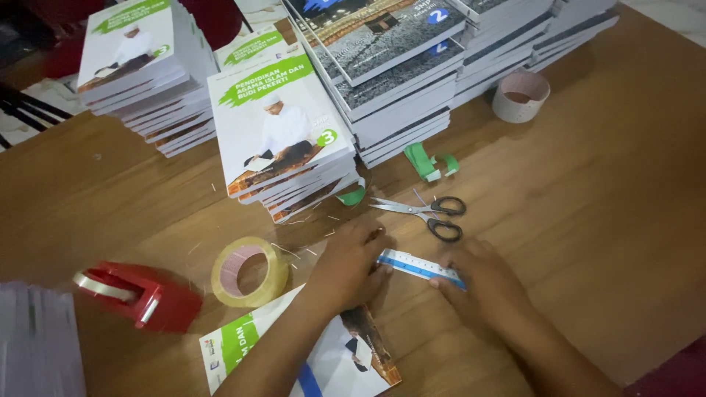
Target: Applying labels and protective tape to the covers of textbooks.
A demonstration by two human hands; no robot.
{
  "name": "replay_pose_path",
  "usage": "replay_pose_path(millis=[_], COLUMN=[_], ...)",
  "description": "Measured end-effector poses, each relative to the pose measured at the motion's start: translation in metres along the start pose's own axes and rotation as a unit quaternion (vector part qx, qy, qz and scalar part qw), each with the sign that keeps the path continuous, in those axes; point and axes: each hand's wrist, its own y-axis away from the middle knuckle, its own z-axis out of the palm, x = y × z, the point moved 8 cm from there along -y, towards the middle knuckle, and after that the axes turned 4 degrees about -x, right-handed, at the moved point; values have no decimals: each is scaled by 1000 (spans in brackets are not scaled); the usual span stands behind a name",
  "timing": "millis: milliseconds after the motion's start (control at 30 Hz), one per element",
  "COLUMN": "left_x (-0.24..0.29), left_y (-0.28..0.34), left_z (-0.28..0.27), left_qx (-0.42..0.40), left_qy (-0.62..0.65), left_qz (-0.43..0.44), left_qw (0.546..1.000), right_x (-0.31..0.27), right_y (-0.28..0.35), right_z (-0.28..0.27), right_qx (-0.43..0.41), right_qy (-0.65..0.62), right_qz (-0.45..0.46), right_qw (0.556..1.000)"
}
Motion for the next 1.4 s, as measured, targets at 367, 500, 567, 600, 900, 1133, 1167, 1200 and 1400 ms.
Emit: replay_pose_path(millis=[367, 500, 567, 600, 900, 1133, 1167, 1200, 1400], left_x=[-6, -10, -47, -68, 28, 39, 44, 49, 34], left_y=[5, 1, 10, 16, 18, -4, -9, -14, -14], left_z=[-7, -37, -24, -20, -15, -4, -7, -11, -3], left_qx=[-23, 29, 59, 89, 13, 29, 20, 10, 74], left_qy=[105, 110, 97, 84, 205, 457, 452, 446, 511], left_qz=[-30, -69, -106, -141, -85, -151, -161, -172, -109], left_qw=[994, 991, 988, 982, 975, 876, 877, 878, 850], right_x=[-20, -11, 7, 19, 52, 45, 39, 33, 8], right_y=[-4, -8, -5, -3, -2, 7, 11, 16, 27], right_z=[-8, -12, -14, -16, 6, 36, 41, 46, 50], right_qx=[-33, -59, -39, -15, -33, -119, -162, -206, -347], right_qy=[-59, -95, -132, -169, -388, -558, -565, -571, -597], right_qz=[10, 10, 48, 86, 133, 103, 110, 117, 87], right_qw=[998, 994, 989, 982, 912, 815, 802, 786, 718])
